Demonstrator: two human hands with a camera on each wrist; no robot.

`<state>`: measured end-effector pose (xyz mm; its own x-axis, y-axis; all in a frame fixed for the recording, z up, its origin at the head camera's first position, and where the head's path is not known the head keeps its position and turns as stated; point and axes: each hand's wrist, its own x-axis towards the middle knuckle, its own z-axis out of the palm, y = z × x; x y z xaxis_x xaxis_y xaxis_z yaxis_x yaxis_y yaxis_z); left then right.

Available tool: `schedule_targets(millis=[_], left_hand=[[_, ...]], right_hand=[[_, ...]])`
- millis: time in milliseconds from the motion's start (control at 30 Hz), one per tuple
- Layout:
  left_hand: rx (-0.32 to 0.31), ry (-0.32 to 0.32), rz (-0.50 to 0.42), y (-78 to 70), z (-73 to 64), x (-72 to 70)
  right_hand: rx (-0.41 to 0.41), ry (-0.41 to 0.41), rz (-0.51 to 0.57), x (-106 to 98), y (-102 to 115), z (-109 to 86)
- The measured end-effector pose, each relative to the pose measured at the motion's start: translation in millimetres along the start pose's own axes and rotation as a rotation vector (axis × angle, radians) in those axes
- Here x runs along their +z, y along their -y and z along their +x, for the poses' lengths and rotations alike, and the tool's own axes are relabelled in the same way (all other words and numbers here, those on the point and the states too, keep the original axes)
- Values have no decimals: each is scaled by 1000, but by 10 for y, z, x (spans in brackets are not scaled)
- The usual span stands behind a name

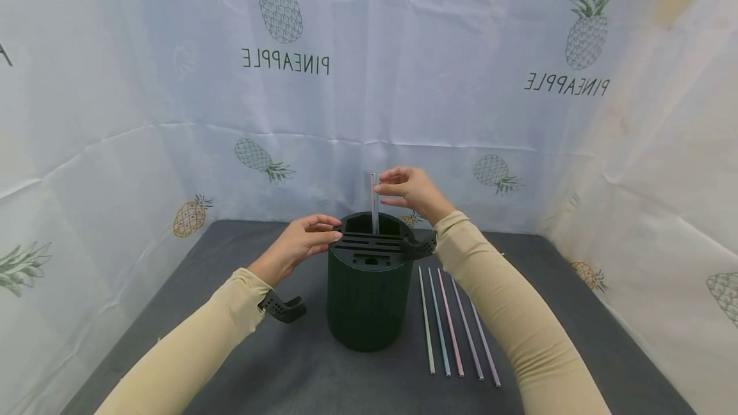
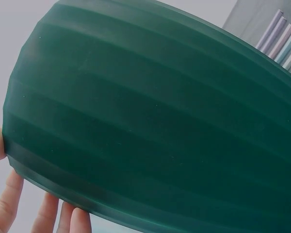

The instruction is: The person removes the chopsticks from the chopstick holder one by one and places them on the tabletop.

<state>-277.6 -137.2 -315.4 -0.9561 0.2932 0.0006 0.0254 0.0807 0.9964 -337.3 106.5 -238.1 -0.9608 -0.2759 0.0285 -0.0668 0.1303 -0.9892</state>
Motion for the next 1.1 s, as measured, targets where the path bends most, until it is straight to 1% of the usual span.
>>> schedule_targets(millis=[100,300,467,600,733,833,933,1033,1100], left_hand=[[-1,1,-1,7,1,-3],[-3,-1,-2,13,5,-1],[-5,-3,-2,12,5,-3],[-6,-4,2,9,0,-10],[-4,-5,6,8,-2,-15],[-5,-6,6,8,-2,-16],[-4,-5,7,7,-3,-12],[-1,1,10,2,-3,-9],[1,5,9,-5,-4,-8]], right_hand=[[11,2,-13,8,-13,8],[7,12,-32,19,-16,4],[-2,12,-7,6,10,-19],[-51,10,56,-35,95,-57],[-124,-1,137,-115,250,-115],[-180,-29,205,-194,392,-172],[-232,-81,278,-300,536,-226],[-281,-153,359,-444,670,-281],[-313,-211,435,-557,748,-320]])
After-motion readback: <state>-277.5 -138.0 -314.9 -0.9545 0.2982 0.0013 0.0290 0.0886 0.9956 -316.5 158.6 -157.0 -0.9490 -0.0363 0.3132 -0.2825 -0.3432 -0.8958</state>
